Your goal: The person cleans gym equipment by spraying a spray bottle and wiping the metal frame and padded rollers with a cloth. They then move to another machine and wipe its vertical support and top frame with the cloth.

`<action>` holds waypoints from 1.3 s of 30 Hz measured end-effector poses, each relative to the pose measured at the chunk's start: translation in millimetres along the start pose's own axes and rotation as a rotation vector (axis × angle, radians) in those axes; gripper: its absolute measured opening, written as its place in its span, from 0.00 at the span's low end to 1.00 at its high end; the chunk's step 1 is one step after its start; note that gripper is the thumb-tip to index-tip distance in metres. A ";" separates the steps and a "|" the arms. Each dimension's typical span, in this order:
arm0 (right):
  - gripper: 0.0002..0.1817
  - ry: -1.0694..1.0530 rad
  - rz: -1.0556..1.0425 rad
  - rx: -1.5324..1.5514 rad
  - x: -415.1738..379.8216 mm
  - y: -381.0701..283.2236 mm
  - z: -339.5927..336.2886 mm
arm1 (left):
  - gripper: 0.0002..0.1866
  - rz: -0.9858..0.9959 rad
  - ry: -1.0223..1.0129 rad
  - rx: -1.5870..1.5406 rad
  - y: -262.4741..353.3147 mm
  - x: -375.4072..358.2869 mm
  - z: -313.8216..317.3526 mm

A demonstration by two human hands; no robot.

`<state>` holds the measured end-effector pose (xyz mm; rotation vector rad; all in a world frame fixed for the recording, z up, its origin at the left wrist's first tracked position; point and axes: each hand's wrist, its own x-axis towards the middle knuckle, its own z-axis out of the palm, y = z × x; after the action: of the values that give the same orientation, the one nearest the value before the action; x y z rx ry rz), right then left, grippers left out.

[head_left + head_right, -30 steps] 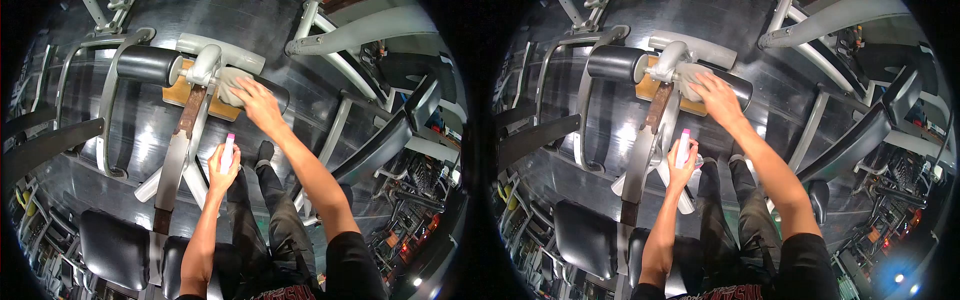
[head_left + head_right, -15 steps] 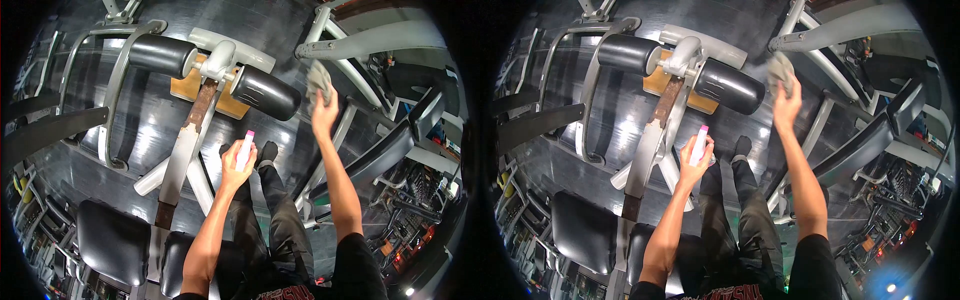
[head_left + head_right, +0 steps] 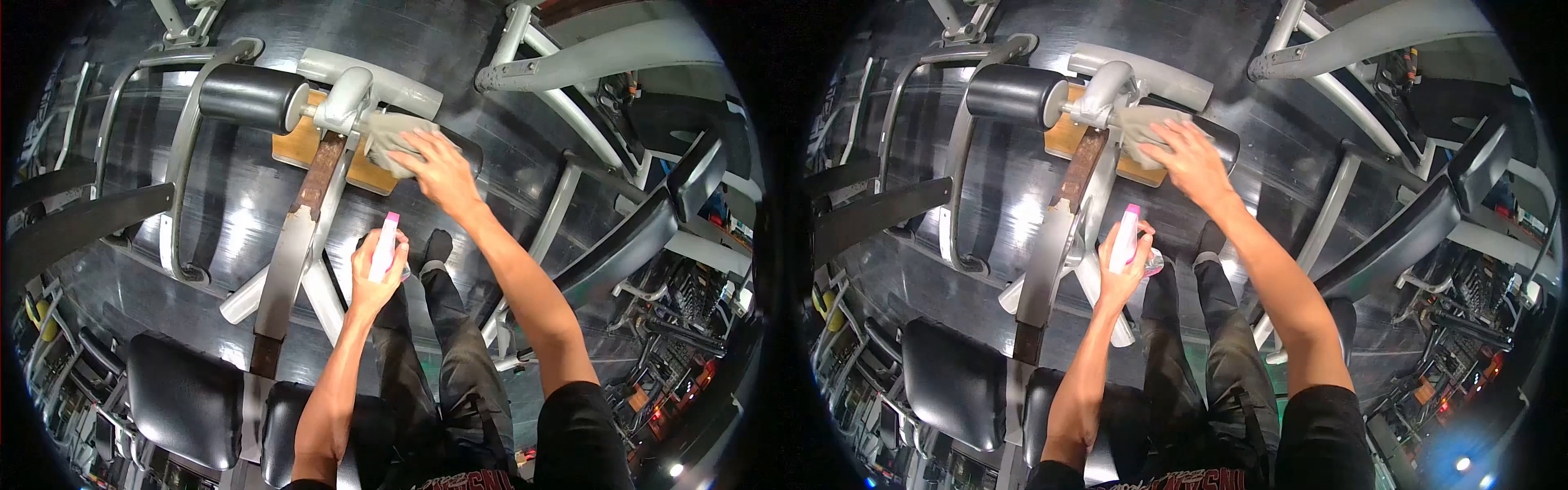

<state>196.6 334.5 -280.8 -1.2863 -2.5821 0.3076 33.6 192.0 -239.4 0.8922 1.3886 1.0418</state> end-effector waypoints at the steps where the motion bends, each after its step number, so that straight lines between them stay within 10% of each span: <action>1: 0.31 -0.017 0.025 -0.016 -14.6 6.2 -6.5 | 0.06 -0.008 0.000 -0.005 -0.3 -0.1 -0.1; 13: 0.27 0.052 0.364 0.319 -95.8 75.8 -37.9 | 0.08 0.035 0.034 0.017 4.2 1.3 1.7; 16: 0.17 0.233 0.823 0.435 -83.4 79.8 -26.0 | 0.07 0.066 0.020 0.020 6.0 1.2 1.2; 19: 0.18 0.529 0.782 0.425 -48.2 86.8 -16.8 | 0.06 0.089 -0.005 0.041 6.7 1.0 0.1; 25: 0.17 0.020 0.598 0.160 3.8 65.7 5.1 | 0.07 0.052 0.003 0.013 9.6 1.2 2.6; 39: 0.40 0.102 0.305 -0.014 -36.9 10.1 -7.8 | 0.05 -0.017 -0.034 0.016 7.0 -1.8 2.6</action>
<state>228.1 311.4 -280.7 -1.6571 -2.3051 0.2702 36.0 192.8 -232.2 0.9045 1.3755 1.0000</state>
